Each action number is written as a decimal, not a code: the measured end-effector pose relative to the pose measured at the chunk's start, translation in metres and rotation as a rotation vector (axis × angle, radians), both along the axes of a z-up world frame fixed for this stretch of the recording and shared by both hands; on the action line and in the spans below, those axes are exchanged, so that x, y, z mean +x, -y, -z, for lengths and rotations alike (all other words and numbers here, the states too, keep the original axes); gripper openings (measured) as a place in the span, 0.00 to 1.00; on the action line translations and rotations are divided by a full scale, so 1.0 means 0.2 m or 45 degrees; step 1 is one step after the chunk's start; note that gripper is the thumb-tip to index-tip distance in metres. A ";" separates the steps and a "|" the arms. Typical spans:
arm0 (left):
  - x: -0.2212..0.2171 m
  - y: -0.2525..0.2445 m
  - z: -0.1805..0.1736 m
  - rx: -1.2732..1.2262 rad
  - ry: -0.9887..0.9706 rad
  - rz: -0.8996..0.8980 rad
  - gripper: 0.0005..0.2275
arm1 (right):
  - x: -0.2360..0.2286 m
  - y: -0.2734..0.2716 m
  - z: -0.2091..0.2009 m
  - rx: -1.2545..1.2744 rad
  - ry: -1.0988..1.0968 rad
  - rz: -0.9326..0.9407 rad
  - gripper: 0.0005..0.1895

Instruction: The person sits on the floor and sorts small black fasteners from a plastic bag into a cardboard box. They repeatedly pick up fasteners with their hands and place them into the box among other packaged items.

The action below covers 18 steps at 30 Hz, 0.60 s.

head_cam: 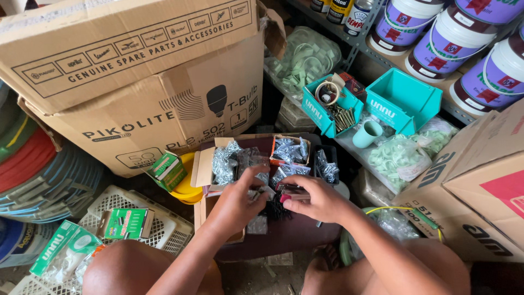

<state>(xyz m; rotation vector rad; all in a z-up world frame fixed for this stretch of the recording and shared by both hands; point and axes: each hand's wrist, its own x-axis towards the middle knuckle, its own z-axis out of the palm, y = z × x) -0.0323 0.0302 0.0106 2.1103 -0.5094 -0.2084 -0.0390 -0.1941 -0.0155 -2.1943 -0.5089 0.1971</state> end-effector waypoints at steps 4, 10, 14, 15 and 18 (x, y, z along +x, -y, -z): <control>0.00 0.04 0.03 0.001 0.090 0.108 0.21 | -0.04 -0.02 -0.09 -0.083 0.110 0.001 0.23; 0.00 0.08 0.08 0.140 0.088 0.146 0.25 | -0.09 -0.06 -0.13 -0.351 0.144 0.017 0.23; 0.01 0.08 0.15 0.184 0.177 0.176 0.26 | -0.08 -0.06 -0.12 -0.433 0.151 0.056 0.24; 0.02 0.09 0.19 0.201 0.225 0.197 0.26 | -0.09 -0.06 -0.11 -0.468 0.154 0.074 0.24; 0.03 0.10 0.23 0.343 0.434 0.213 0.25 | -0.08 -0.08 -0.10 -0.509 0.129 0.117 0.23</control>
